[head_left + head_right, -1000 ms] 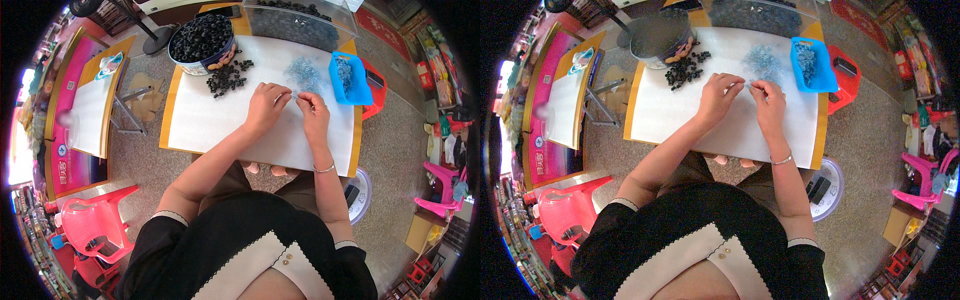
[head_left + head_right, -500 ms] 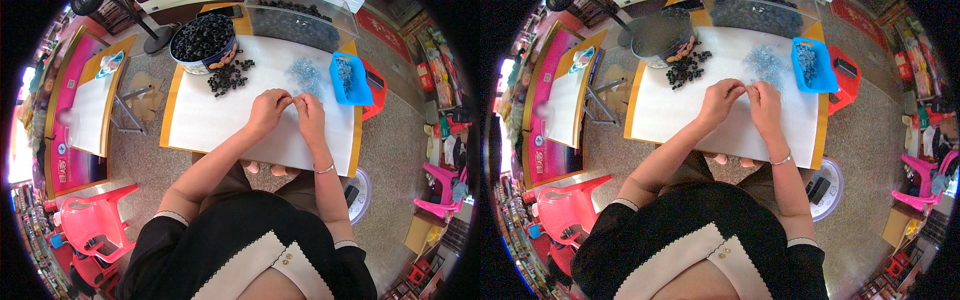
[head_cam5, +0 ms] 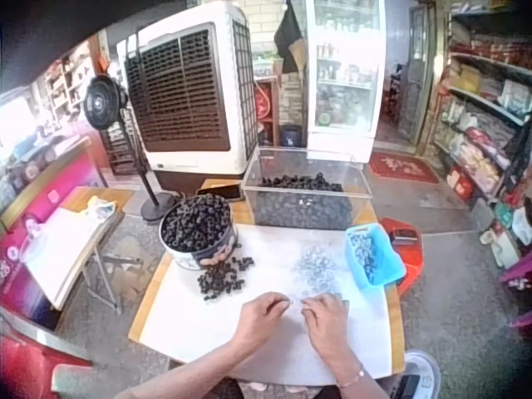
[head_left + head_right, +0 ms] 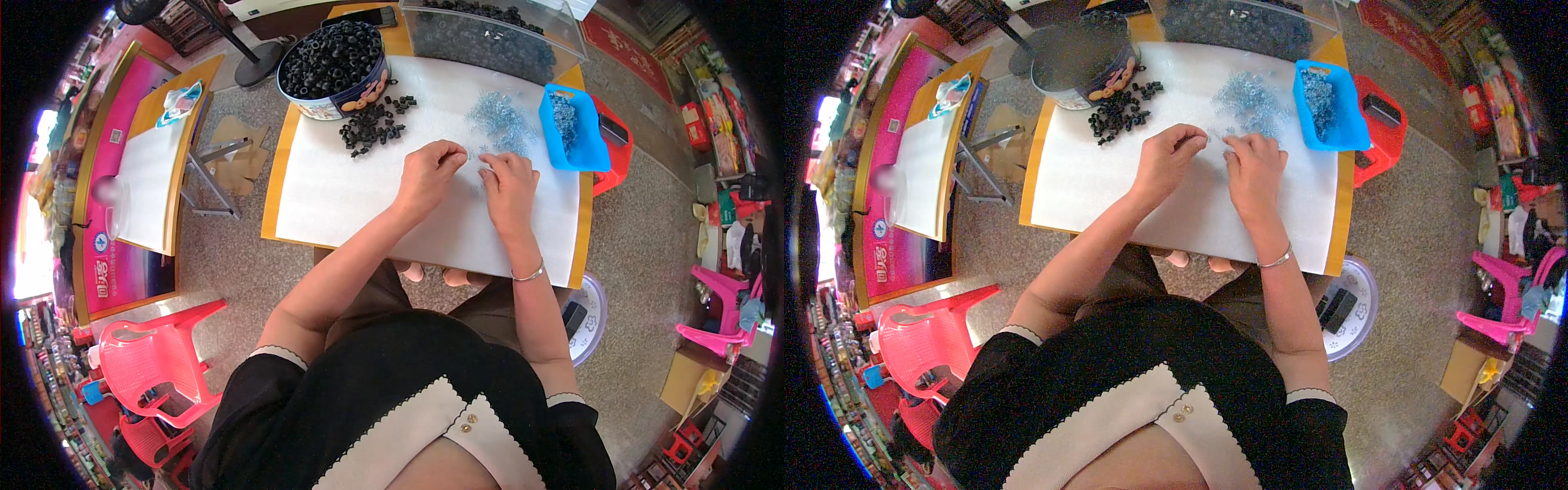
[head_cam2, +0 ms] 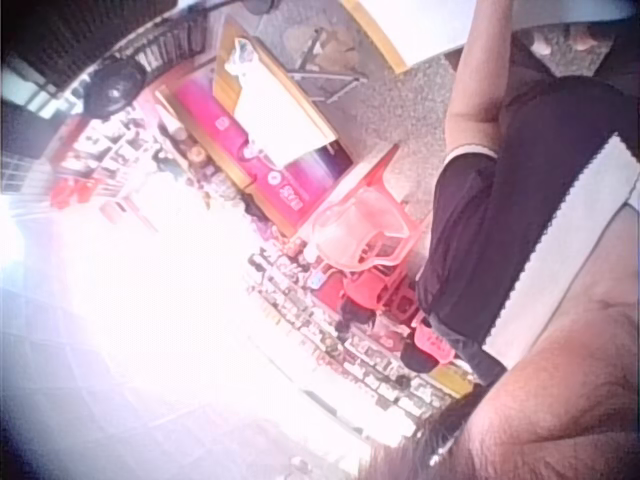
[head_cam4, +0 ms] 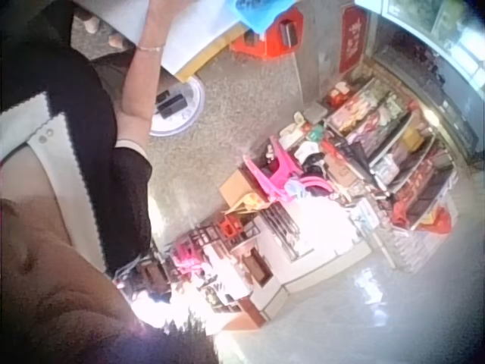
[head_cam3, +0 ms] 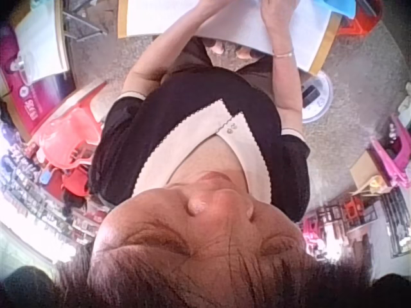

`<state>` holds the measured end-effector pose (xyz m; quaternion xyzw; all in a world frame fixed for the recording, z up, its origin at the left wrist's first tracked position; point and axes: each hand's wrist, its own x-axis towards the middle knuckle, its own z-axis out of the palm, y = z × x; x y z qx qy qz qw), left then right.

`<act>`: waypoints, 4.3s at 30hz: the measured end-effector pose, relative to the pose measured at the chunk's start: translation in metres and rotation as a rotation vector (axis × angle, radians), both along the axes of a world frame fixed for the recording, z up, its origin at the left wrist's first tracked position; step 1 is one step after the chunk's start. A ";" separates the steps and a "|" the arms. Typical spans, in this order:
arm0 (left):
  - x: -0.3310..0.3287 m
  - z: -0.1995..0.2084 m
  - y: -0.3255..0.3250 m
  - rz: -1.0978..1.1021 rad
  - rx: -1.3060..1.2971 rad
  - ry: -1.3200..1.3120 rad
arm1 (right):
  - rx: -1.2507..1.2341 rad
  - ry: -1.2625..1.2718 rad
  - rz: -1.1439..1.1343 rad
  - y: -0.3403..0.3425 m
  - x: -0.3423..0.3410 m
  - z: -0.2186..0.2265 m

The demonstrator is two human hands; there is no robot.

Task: The person is sorting small blue parts and inserting them into black circular plastic housings.

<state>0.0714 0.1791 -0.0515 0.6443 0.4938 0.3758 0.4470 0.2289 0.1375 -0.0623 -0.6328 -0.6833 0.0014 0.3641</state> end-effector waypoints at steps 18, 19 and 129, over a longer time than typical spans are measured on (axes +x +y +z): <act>0.002 0.003 -0.005 -0.099 -0.201 -0.181 | -0.164 0.411 0.135 -0.005 -0.010 0.016; 0.003 0.004 -0.005 -0.103 -0.243 -0.214 | -0.133 0.399 0.129 -0.006 -0.010 0.016; 0.009 -0.013 -0.012 -0.150 0.477 0.239 | 0.014 -0.031 -0.048 -0.010 0.036 0.001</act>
